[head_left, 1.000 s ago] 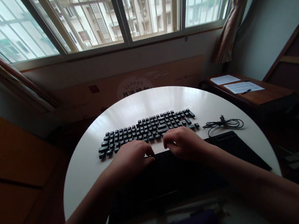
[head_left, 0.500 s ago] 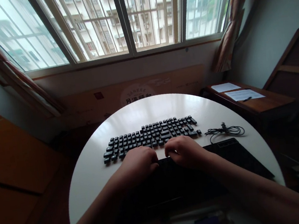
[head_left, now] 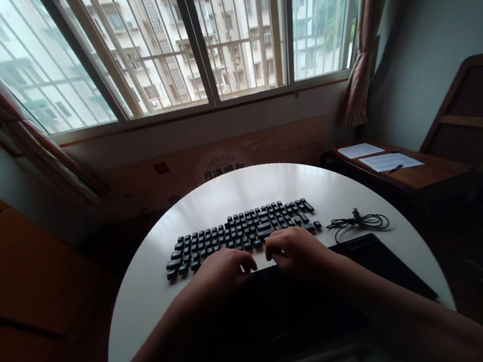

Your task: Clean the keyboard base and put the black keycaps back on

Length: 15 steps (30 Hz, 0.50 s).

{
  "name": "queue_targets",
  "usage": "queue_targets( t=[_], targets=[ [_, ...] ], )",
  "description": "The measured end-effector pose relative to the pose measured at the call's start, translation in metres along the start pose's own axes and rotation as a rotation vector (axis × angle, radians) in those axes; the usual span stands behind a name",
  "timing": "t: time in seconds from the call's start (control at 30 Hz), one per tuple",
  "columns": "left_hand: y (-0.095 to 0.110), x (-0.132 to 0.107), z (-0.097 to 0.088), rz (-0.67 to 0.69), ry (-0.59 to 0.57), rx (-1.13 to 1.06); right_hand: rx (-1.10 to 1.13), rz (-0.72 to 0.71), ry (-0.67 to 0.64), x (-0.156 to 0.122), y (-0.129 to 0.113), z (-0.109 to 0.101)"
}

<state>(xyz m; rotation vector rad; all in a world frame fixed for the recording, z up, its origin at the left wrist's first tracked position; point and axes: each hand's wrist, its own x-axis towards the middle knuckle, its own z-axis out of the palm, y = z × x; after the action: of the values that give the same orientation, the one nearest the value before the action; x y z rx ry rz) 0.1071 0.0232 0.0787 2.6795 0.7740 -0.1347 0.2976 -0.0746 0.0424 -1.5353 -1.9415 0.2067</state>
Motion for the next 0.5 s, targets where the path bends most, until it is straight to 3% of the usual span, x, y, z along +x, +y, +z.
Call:
queue_targets(
  t=[0.13, 0.23, 0.33, 0.4, 0.5],
  targets=[
    [0.0, -0.001, -0.001, 0.01, 0.024, -0.033, -0.013, -0.032, 0.022, 0.0, 0.002, 0.0],
    [-0.002, 0.0, -0.013, -0.054, 0.177, -0.023, -0.017, -0.052, 0.04, 0.0, 0.004, -0.001],
    [-0.013, 0.012, -0.04, -0.15, 0.354, 0.053, -0.013, -0.063, 0.041, 0.0, 0.003, -0.004],
    [-0.027, 0.029, -0.059, -0.191, 0.363, 0.115, -0.007, -0.057, 0.035, 0.001, 0.002, -0.005],
    [-0.052, 0.062, -0.078, -0.33, 0.26, 0.171, -0.009, -0.048, 0.021, 0.001, 0.0, -0.006]
  ],
)
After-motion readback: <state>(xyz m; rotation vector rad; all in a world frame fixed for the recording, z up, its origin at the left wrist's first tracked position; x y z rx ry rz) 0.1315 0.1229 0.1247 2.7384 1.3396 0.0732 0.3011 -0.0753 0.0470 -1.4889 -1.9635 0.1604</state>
